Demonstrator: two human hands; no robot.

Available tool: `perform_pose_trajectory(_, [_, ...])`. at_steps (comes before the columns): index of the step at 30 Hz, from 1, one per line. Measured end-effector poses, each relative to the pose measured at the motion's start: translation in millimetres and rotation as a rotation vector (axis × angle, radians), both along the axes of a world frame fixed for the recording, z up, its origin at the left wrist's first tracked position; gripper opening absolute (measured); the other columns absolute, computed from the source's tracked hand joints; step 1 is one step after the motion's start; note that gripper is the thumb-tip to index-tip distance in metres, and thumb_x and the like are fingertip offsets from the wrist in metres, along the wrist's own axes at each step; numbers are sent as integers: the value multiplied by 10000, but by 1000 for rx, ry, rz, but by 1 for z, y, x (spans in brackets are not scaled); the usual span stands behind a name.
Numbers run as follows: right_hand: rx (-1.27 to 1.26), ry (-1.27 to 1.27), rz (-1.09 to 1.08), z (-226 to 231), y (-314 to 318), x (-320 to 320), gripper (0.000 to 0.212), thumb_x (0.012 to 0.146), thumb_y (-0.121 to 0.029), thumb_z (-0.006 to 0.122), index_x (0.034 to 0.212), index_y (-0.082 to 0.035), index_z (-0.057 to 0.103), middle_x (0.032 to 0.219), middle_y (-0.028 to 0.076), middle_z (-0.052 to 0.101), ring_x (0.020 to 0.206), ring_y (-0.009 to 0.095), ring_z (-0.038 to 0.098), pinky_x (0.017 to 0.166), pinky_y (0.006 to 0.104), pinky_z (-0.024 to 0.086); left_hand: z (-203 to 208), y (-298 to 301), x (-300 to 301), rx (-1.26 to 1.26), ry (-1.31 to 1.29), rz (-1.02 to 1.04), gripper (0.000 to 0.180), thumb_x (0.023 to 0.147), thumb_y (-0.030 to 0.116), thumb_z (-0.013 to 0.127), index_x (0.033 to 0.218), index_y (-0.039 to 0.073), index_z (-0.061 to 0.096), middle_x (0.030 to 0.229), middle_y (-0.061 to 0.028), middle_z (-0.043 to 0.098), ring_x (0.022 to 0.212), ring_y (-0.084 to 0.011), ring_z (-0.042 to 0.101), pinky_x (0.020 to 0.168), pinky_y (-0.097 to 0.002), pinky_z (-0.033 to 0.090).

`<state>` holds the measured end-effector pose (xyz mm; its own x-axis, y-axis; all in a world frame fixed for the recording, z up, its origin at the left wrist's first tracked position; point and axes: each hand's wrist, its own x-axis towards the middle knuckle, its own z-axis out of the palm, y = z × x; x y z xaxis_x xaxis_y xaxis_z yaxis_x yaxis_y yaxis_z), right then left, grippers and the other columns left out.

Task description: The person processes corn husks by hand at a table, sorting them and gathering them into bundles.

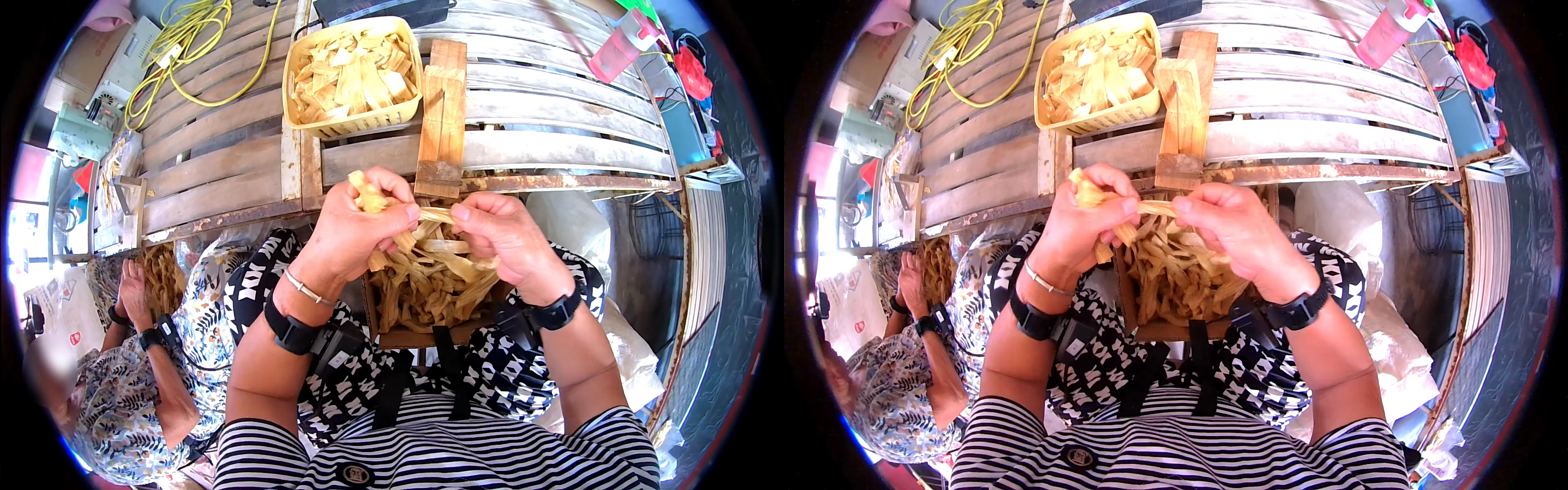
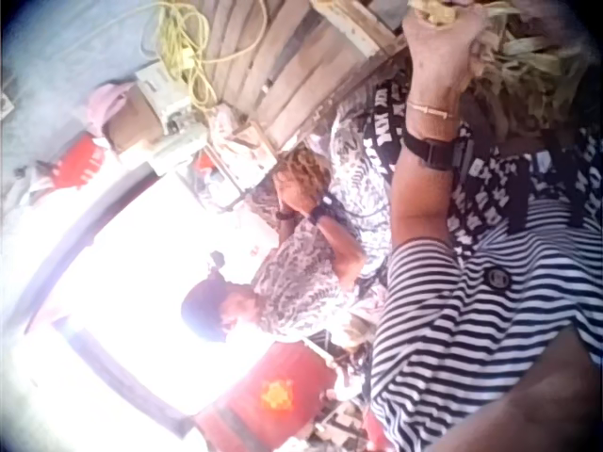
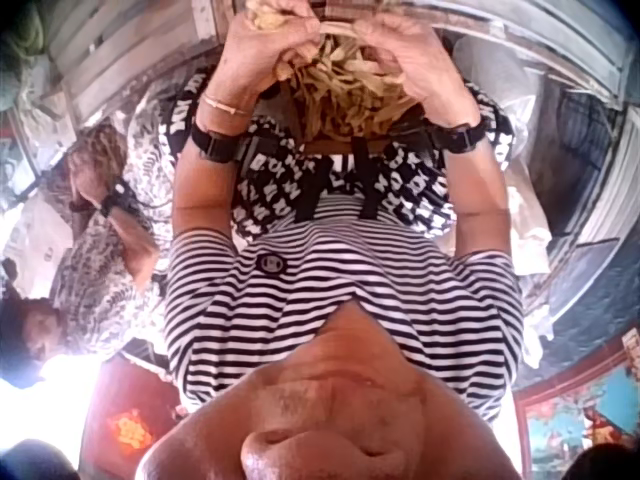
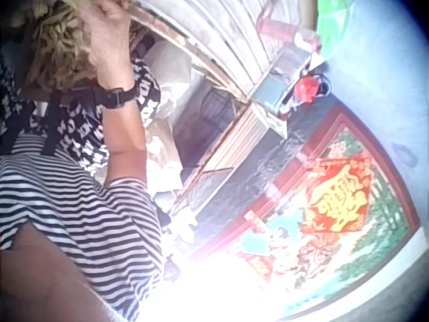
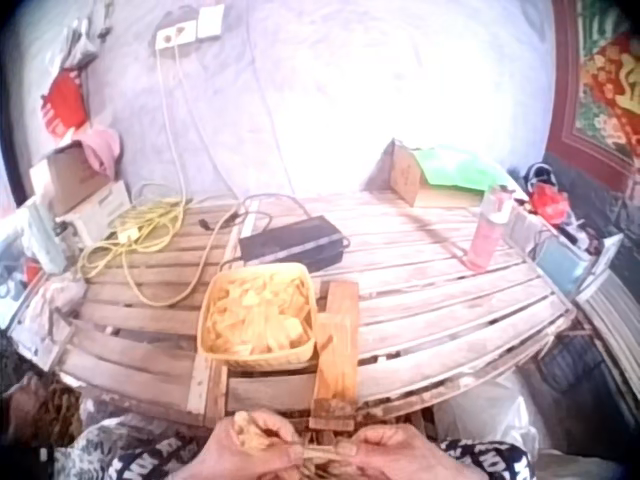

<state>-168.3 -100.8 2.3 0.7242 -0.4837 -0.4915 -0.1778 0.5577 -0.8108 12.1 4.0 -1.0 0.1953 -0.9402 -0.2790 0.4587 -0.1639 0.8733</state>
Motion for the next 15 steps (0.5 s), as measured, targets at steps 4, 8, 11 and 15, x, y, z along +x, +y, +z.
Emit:
perform_pose_trajectory(4, [-411, 12, -69, -3, -12, 4, 191, 858, -215, 649, 781, -42, 625, 641, -57, 538, 563, 25, 441, 500, 178, 356, 2, -14, -6, 35, -99, 141, 88, 807, 66, 655, 821, 62, 569, 703, -18, 595, 501, -46, 477, 431, -175, 382])
perform_pose_trajectory(8, [-908, 121, -207, -25, -38, 17, 177, 812, -223, 690, 836, -71, 602, 687, 29, 611, 618, 75, 551, 559, 244, 439, -10, -43, -2, -30, -201, 113, 118, 847, 119, 621, 932, 48, 581, 728, -16, 573, 519, -51, 465, 468, -187, 398])
perform_pose_trajectory(11, [-1283, 522, -128, -19, -44, 39, 236, 823, -281, 669, 837, -63, 579, 704, 45, 630, 615, 119, 581, 589, 273, 466, -28, -62, 0, 27, -271, 219, 147, 852, 129, 622, 938, 14, 590, 740, -9, 566, 574, -61, 475, 523, -204, 401])
perform_pose_trajectory(15, [-1290, 616, -220, -36, -63, 42, 263, 798, -335, 664, 810, -86, 579, 646, 111, 622, 613, 268, 619, 602, 367, 486, -50, -75, 9, 167, -321, 316, 163, 842, 146, 644, 893, 1, 592, 762, -25, 577, 683, -96, 491, 614, -252, 423])
